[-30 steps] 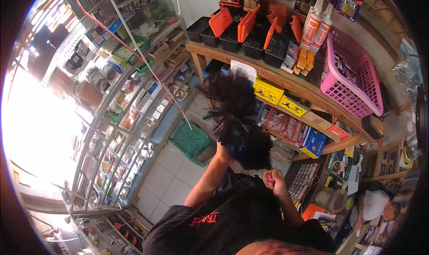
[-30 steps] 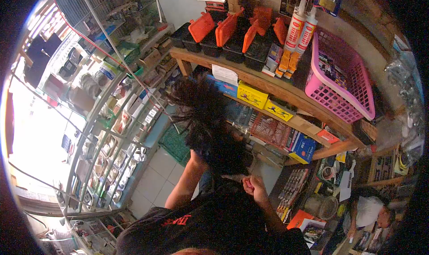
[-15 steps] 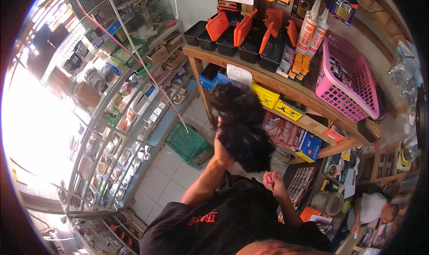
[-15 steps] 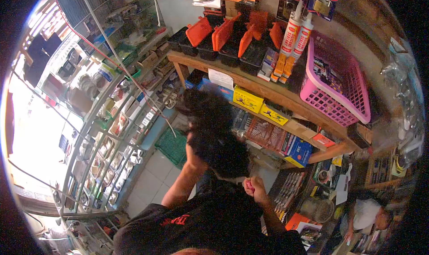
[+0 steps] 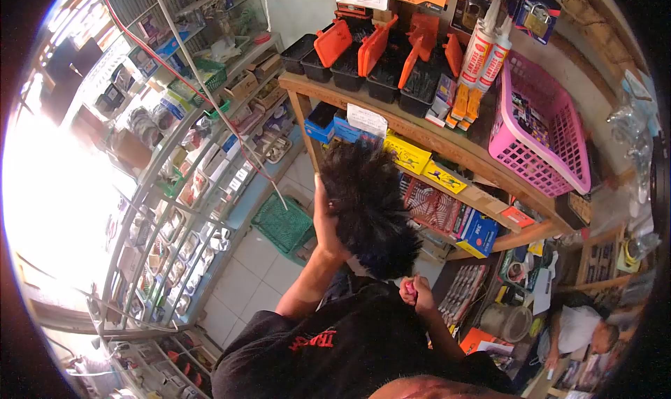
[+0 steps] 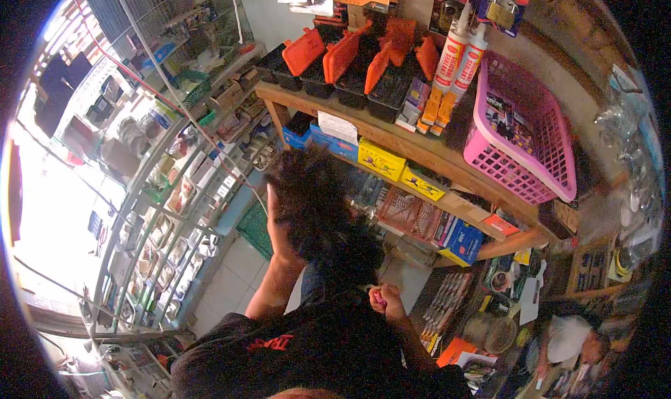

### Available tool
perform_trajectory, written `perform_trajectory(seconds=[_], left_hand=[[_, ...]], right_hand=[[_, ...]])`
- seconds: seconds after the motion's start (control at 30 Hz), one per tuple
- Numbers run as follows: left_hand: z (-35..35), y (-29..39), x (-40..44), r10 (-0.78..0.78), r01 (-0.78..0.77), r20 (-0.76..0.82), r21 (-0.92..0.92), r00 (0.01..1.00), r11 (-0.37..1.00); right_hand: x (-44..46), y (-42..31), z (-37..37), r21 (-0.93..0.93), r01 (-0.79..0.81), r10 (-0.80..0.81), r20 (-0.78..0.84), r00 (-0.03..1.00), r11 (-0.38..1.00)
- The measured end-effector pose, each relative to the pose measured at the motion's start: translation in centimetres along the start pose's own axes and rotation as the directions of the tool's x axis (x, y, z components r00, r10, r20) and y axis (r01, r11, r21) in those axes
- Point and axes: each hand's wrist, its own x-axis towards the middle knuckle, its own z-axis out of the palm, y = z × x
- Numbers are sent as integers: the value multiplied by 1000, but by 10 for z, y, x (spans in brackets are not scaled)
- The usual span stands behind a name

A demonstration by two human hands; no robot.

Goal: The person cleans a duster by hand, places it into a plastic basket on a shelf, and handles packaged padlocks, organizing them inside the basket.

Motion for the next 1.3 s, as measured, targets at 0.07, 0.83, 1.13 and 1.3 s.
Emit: perform_trajectory(seconds=[0.07, 0.83, 1.13, 1.3], left_hand=[[2, -3, 3, -11, 9, -41, -45, 999, 999], [-9, 18, 21, 184, -168, -57, 210, 981, 963], [-8, 6, 24, 249, -170, -162, 389, 955, 905], [-25, 26, 32, 69, -72, 144, 14, 987, 997]], right_hand=[[1, -4, -3, 17, 27, -26, -6, 1000, 1000], [4, -11, -15, -97, -76, 73, -36, 997, 992], [13, -13, -13, -72, -97, 95, -36, 995, 993], [10, -7, -21, -126, -85, 86, 3, 996, 988]])
